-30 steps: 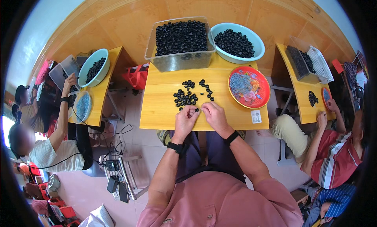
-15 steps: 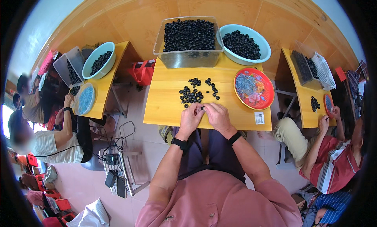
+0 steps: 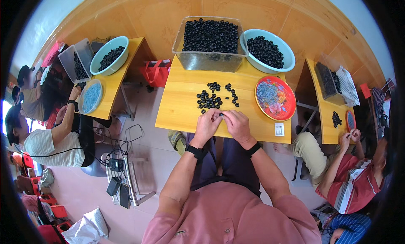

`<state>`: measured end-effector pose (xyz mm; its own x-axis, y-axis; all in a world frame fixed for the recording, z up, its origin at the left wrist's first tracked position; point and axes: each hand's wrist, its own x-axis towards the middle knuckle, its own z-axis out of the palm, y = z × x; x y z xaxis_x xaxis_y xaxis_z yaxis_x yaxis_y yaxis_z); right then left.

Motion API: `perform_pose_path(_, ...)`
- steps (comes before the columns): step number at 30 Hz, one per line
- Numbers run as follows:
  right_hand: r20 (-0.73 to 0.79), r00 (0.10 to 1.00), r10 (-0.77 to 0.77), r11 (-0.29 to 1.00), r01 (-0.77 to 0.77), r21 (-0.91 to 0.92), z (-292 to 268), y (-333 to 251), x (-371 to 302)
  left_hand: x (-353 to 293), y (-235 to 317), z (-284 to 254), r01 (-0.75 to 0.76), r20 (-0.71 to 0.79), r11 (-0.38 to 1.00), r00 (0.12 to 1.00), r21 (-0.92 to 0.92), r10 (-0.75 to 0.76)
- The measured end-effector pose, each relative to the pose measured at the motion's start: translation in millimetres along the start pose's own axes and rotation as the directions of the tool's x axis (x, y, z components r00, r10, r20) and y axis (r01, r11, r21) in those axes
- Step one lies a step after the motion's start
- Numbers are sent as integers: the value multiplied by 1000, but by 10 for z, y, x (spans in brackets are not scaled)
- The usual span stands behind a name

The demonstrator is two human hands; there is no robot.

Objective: Sorting small black plastic components on a wooden table.

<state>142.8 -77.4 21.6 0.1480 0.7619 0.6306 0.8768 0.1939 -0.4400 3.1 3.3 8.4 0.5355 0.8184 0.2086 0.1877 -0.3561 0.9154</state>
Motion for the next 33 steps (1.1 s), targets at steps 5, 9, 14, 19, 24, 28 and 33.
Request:
perform_pose_path(5,-47,994,95,996,-94,7,-57,134,142,3,1,14,-12,-20,999,1000,-40,11)
perform_pose_path(9,63,979,194,973,-184,-137,-88,278,427,-8,31,-8,38,2,996,999,-75,-38)
perform_pose_path(14,209,961,179,952,-116,-282,2,432,584,0,63,-24,55,18,996,998,-77,-54)
perform_pose_path(19,317,935,158,934,-38,-354,-23,347,597,-10,36,-28,56,17,992,998,-112,-54)
perform_pose_path(24,330,914,234,969,-246,-6,-180,177,435,-3,8,-27,64,23,990,998,-129,-62)
perform_pose_path(28,332,928,171,980,-196,40,-186,90,278,15,4,-43,62,52,994,997,-94,-57)
perform_pose_path(33,266,951,155,977,-188,104,-188,53,213,1,43,-44,45,48,996,998,-79,-42)
